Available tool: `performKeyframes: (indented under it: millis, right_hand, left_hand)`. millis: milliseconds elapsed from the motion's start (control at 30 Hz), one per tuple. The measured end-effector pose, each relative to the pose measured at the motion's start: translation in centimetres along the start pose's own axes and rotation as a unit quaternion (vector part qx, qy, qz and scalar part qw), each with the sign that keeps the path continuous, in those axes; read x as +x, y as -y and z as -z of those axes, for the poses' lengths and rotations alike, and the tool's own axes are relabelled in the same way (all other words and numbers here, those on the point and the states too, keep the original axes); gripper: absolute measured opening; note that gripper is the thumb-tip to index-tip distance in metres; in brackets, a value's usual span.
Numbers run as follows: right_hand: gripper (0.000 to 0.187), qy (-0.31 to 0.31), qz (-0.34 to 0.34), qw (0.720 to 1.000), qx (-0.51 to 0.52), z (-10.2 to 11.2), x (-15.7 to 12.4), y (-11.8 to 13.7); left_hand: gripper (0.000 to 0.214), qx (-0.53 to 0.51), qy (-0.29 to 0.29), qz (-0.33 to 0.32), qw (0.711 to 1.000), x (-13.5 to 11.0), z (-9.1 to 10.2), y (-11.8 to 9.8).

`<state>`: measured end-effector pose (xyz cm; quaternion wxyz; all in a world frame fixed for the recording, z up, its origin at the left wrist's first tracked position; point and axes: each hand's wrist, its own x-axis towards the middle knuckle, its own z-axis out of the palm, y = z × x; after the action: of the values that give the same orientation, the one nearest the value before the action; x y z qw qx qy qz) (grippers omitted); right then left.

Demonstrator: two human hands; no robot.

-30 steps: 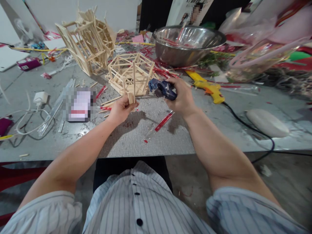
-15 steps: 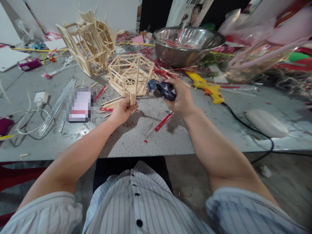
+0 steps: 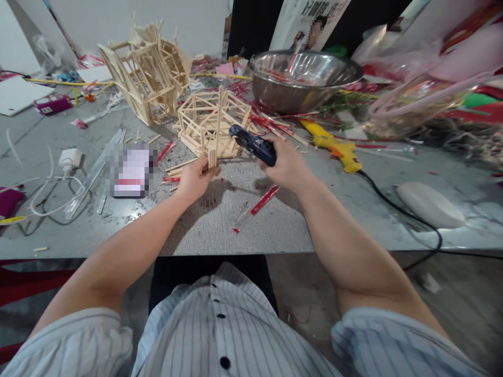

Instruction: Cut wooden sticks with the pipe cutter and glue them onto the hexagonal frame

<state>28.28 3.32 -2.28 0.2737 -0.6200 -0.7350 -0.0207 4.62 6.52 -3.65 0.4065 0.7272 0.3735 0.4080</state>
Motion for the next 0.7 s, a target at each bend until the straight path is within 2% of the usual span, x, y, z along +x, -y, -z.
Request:
performKeyframes:
  millis: [133,300,467,700]
  right_hand:
    - [0.055,0.003,-0.001,1.000,-0.001,-0.4,-0.4,0.6]
    - [0.054,0.025,-0.010,1.000,0.005,-0.3,-1.0,1.9]
    - [0.055,0.073,-0.020,0.997,0.007,0.0,-1.2,3.2]
    - [0.061,0.085,-0.027,0.996,-0.012,0.0,-1.3,4.6]
  left_hand:
    - [0.006,0.097,-0.050,-0.041,0.993,0.0,0.4,0.1]
    - [0.011,0.202,-0.081,-0.058,0.974,-0.2,0.9,-0.6]
    - [0.019,0.311,-0.071,-0.069,0.945,-0.4,1.0,-0.9]
    - [0.032,0.419,-0.046,-0.086,0.903,-0.5,0.9,-0.8]
